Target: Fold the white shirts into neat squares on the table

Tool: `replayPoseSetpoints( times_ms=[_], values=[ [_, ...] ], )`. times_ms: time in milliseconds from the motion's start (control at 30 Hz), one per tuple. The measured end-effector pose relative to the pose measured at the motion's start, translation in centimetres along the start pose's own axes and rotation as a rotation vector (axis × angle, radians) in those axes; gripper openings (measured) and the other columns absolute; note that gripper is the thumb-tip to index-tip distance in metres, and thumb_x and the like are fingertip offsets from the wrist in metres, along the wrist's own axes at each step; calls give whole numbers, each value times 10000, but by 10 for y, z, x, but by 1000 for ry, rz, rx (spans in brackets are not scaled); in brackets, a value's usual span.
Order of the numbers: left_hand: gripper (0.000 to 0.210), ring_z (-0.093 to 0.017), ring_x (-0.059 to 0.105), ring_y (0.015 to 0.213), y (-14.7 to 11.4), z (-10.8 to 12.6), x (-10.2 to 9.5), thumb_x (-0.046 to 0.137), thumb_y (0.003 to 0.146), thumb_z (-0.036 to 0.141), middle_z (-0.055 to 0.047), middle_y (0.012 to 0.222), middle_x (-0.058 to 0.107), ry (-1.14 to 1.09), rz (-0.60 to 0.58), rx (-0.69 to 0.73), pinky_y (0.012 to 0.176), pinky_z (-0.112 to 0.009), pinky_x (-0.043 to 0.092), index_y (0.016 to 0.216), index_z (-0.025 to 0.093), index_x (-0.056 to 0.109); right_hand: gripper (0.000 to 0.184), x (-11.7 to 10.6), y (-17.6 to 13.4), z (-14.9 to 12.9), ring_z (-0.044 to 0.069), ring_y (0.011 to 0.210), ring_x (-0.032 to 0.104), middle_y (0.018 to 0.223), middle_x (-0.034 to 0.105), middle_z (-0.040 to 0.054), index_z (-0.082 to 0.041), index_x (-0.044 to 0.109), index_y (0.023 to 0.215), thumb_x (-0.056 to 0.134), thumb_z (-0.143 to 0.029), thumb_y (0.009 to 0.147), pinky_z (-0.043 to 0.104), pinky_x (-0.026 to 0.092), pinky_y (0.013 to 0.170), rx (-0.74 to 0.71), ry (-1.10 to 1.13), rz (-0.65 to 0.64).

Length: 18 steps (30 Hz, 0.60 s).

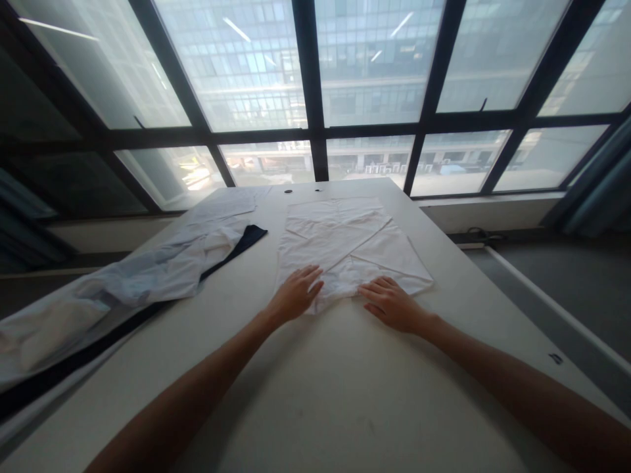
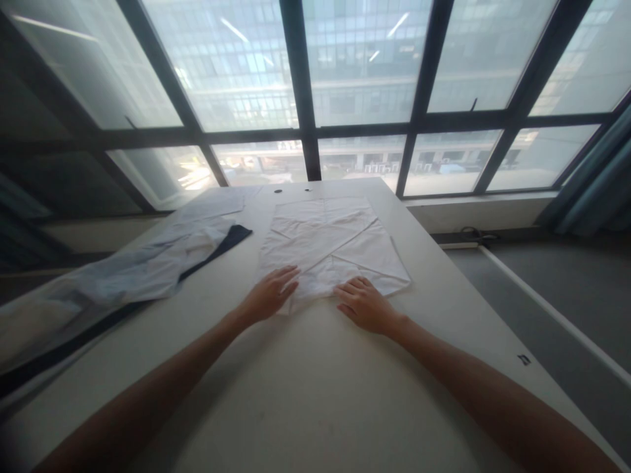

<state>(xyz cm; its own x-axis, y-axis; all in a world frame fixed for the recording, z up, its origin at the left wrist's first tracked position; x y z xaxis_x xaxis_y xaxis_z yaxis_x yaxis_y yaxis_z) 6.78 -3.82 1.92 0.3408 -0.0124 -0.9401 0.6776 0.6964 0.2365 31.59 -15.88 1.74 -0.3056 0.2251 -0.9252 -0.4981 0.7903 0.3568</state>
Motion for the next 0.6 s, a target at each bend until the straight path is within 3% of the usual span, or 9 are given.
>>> replayPoseSetpoints(
  times_ms=[100,200,300,433,600],
  values=[
    [488,-248,588,1292,8,-46,-8,360,1027,445,-95,1401,628,-29,52,-66,1144,-410,427,1303,189,669,350,1,0,1,269,1161,555,1230,677,127,-187,619,1337,509,-315,1030,466,388,1069,15,1,-34],
    [478,-251,599,1268,10,-91,-6,394,1002,473,-104,1370,643,-69,78,-35,1150,-406,423,1214,187,713,361,0,-1,1,273,1179,547,1236,675,131,-185,612,1349,503,-323,1034,478,346,1097,32,-15,-50],
    [477,-244,601,1257,6,-116,-3,431,989,513,-107,1357,648,-135,87,5,1141,-400,431,1190,187,715,384,-3,1,-1,277,1192,547,1224,687,131,-184,596,1376,488,-337,1041,492,318,1118,57,-47,-65],
    [494,-253,599,1250,5,-113,-1,435,995,530,-111,1349,654,-132,74,12,1138,-425,428,1199,180,717,381,-9,5,-4,278,1180,568,1188,716,104,-225,626,1346,465,-398,1048,527,235,1174,91,-132,-84],
    [478,-239,646,1140,7,-84,-6,419,1014,526,-95,1217,709,-112,66,65,1093,-415,464,1106,211,766,437,-14,5,2,342,1133,588,1049,757,135,-230,760,1096,431,-509,1029,605,177,1172,222,-276,-81]
  ],
)
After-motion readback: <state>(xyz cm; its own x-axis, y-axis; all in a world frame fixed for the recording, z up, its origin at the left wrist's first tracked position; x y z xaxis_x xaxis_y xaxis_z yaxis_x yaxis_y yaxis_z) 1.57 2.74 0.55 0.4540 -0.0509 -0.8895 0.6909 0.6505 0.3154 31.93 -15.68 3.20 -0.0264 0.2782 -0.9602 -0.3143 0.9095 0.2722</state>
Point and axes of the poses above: each hand's wrist, its own y-axis towards the middle knuckle, its own x-axis out of the palm, z = x × y, the point moved 3 cm from there along y, towards the middle knuckle
